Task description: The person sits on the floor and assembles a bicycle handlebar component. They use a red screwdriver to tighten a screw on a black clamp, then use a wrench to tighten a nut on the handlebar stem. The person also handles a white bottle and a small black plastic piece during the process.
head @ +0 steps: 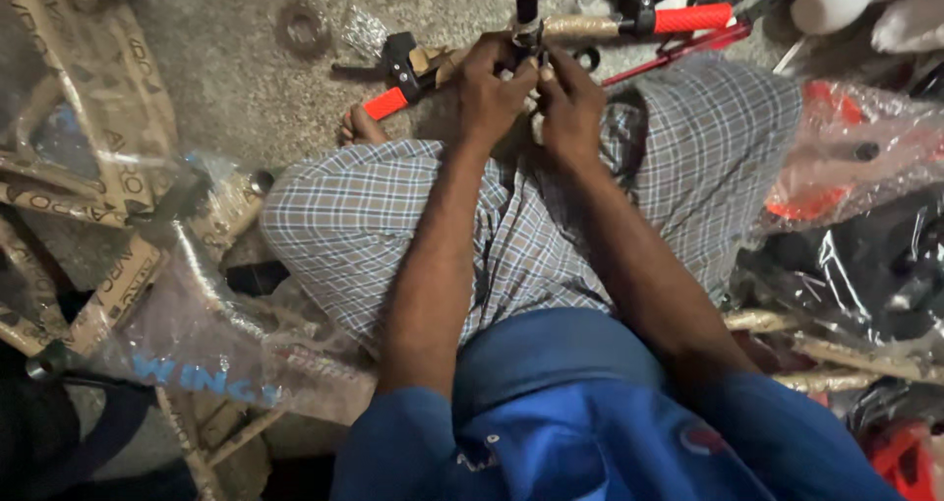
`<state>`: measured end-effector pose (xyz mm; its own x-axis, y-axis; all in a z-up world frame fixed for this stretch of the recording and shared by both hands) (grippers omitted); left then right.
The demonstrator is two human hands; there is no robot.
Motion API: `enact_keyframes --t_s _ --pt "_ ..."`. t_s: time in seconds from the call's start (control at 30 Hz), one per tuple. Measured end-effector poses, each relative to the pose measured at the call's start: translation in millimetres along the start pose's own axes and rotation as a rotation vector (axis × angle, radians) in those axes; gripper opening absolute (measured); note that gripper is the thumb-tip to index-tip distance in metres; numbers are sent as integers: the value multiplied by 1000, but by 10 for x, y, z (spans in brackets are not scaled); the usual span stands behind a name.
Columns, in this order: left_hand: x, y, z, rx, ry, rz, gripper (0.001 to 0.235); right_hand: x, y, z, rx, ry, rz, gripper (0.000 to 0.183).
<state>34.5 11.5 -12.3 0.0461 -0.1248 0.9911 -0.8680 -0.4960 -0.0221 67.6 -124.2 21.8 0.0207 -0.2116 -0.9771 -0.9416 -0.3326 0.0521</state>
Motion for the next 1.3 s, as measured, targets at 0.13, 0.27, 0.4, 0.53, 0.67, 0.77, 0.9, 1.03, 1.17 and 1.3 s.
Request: enact_keyframes --t_s 0.13,0.27,0.4,0.53,0.67,0.77,0.9,1.03,1.17,1.3 --pt "13 -63 -21 -70 104 -39 25 25 -209 -141 -218 -31 143 29" --pt "62 -40 -70 -163 103 -60 28 65 -345 -213 -311 155 141 21" --pt "129 -30 -92 -138 325 -44 28 126 -437 -227 -313 152 263 19" --pt "92 46 -65 -152 323 -63 43 106 -506 -244 -393 174 5 22" --pt "106 18 -32 -152 101 -46 52 155 -586 -202 -360 287 166 25" --pt "178 58 1 -94 -84 88 53 166 -542 -170 -302 326 18 26" --pt "260 146 -18 -48 -154 156 45 377 -593 -66 -438 247 159 26" --pt "315 213 -39 -38 -277 173 45 599 -667 85 -320 134 230 24" --pt "314 131 -97 3 -214 177 44 668 -656 140 -258 -49 309 24" --pt "161 90 -265 163 -119 204 49 771 -464 -65 -367 -180 593 23"
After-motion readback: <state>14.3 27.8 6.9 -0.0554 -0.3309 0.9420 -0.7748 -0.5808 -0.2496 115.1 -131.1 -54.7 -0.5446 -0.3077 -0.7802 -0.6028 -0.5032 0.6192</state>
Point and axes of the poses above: each hand's wrist, its own y-axis away from the middle knuckle, its own z-axis out of the palm, x = y × z, the point moved 3 cm from there along -y, towards the middle knuckle, and after that the axes turned 4 degrees about -x, right-handed, at the moved point
